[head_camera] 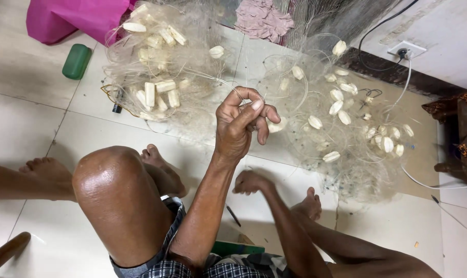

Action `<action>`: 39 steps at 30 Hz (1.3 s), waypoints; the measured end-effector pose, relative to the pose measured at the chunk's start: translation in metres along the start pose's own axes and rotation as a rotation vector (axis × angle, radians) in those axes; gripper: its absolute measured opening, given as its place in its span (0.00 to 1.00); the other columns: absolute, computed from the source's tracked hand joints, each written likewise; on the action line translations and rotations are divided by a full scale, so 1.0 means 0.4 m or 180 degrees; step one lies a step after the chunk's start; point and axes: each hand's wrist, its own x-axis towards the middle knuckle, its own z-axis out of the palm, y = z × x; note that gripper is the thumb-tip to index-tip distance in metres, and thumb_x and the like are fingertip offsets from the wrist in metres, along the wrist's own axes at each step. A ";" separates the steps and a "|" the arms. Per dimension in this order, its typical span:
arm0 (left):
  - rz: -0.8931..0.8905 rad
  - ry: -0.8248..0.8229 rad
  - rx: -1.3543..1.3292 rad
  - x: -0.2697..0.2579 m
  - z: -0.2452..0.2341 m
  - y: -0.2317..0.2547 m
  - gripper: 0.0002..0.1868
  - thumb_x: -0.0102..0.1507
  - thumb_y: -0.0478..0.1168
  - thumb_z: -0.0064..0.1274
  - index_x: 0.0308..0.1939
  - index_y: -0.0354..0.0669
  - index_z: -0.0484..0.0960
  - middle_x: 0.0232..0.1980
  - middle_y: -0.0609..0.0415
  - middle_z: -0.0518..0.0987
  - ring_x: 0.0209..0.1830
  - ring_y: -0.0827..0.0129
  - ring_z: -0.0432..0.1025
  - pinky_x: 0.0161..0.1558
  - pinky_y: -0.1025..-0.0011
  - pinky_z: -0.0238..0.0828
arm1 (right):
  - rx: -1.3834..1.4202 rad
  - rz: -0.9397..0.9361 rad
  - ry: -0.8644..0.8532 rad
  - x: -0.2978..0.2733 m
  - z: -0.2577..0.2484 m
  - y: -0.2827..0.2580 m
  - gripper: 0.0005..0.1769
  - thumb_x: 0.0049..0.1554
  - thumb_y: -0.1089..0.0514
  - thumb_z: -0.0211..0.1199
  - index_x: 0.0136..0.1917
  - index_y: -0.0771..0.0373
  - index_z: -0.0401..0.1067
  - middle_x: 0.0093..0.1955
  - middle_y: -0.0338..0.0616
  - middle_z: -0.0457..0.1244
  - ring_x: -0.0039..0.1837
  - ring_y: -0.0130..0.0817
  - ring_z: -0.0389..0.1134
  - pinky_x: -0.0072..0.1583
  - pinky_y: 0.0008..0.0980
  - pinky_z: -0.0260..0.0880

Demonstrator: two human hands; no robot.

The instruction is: Attaching white floats to a fine mesh fishing net using a small pink tool

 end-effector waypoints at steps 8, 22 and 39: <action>0.0052 -0.0038 -0.0045 -0.013 0.026 -0.004 0.07 0.61 0.33 0.49 0.39 0.35 0.68 0.28 0.32 0.77 0.09 0.70 0.67 0.15 0.79 0.65 | 0.0711 -0.1141 0.0923 -0.400 -0.266 -0.228 0.14 0.43 0.59 0.73 0.40 0.69 0.76 0.29 0.46 0.65 0.32 0.29 0.66 0.37 0.31 0.70; 0.0002 0.0164 -0.0364 -0.009 0.075 -0.018 0.07 0.59 0.31 0.50 0.38 0.31 0.70 0.29 0.32 0.77 0.08 0.71 0.67 0.14 0.77 0.64 | 0.3527 -0.3935 0.2033 -0.364 -0.254 -0.268 0.27 0.55 0.42 0.54 0.45 0.72 0.63 0.43 0.63 0.60 0.47 0.45 0.65 0.50 0.36 0.65; 0.0179 -0.0583 0.0690 -0.005 0.050 0.025 0.25 0.66 0.33 0.49 0.68 0.38 0.64 0.36 0.45 0.83 0.14 0.78 0.65 0.17 0.82 0.65 | 0.2270 -0.1909 0.1383 -0.288 -0.281 -0.116 0.13 0.49 0.55 0.68 0.40 0.67 0.72 0.33 0.45 0.64 0.38 0.33 0.66 0.43 0.30 0.69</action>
